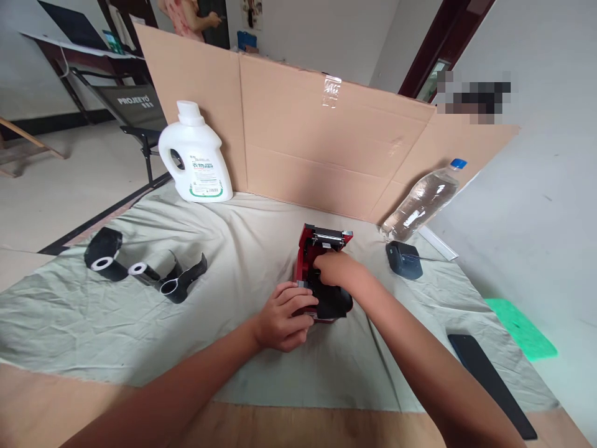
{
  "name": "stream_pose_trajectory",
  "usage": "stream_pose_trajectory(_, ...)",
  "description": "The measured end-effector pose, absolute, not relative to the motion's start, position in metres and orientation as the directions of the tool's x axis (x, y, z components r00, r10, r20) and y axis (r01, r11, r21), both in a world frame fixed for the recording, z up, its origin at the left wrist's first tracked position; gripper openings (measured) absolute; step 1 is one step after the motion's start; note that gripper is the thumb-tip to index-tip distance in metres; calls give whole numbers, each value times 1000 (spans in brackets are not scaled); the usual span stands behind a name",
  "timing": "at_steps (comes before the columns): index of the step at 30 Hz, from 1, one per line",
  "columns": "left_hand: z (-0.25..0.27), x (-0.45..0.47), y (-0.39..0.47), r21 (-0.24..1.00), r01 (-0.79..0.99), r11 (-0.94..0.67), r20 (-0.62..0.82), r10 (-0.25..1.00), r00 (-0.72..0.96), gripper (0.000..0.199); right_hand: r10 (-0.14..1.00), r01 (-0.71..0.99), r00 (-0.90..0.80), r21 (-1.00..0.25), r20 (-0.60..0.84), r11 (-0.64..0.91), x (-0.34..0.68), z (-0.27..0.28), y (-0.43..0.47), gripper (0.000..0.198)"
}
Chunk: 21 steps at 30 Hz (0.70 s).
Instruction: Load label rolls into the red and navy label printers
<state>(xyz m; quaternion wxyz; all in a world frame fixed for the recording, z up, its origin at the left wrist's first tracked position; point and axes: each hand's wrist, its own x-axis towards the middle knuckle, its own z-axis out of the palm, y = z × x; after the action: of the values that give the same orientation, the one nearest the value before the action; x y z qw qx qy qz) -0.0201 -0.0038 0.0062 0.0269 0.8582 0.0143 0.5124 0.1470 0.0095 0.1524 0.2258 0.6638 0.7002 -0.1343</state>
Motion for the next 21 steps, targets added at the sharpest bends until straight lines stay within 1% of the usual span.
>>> stream_pose_trajectory(1, 6, -20, -4, 68, -1, -998, 884, 59, 464, 12, 871, 986, -34, 124, -490, 108, 146, 149, 10, 27)
stream_pose_trajectory(3, 7, -19, -3, 76, 0, -997, 886, 68, 459, 12, 875, 986, -58, 110, -480, 126, 148, 142, 11, 24)
stream_pose_trajectory(7, 7, -20, -4, 91, 1, -996, 877, 81, 474, 12, 918, 994, -77, 36, -390, 99, 158, 135, 8, 19)
stream_pose_trajectory(8, 8, -20, -4, 96, -1, -995, 881, 84, 466, 12, 928, 997, -72, -4, -365, 75, 161, 135, 5, 19)
stream_pose_trajectory(10, 12, -23, -4, 102, -7, -995, 894, 89, 439, 11, 946, 992, -73, -122, -317, 36, 167, 141, -5, 21)
stream_pose_trajectory(13, 30, -27, 0, 127, -24, -992, 925, 109, 365, 12, 970, 944, -121, -326, -211, 47, 172, 157, -26, 23)
stream_pose_trajectory(15, 48, -32, 7, 198, -44, -979, 941, 178, 286, 17, 979, 901, -132, -430, -154, 54, 168, 170, -39, 27)
stream_pose_trajectory(17, 71, -39, 16, 313, -55, -948, 933, 296, 206, 19, 988, 868, -109, -494, -114, 38, 158, 180, -47, 29)
stream_pose_trajectory(18, 83, -43, 21, 373, -50, -926, 914, 357, 193, 17, 991, 856, -96, -515, -90, 36, 151, 184, -49, 29)
stream_pose_trajectory(19, 96, -49, 27, 421, -38, -906, 888, 403, 221, 16, 995, 846, -87, -532, -58, 43, 142, 187, -49, 28)
stream_pose_trajectory(20, 107, -55, 32, 449, -17, -893, 857, 425, 291, 15, 997, 835, -81, -547, -17, 59, 132, 188, -48, 27)
stream_pose_trajectory(21, 118, -62, 38, 454, 8, -891, 819, 421, 390, 17, 996, 822, -82, -564, 21, 79, 123, 190, -45, 25)
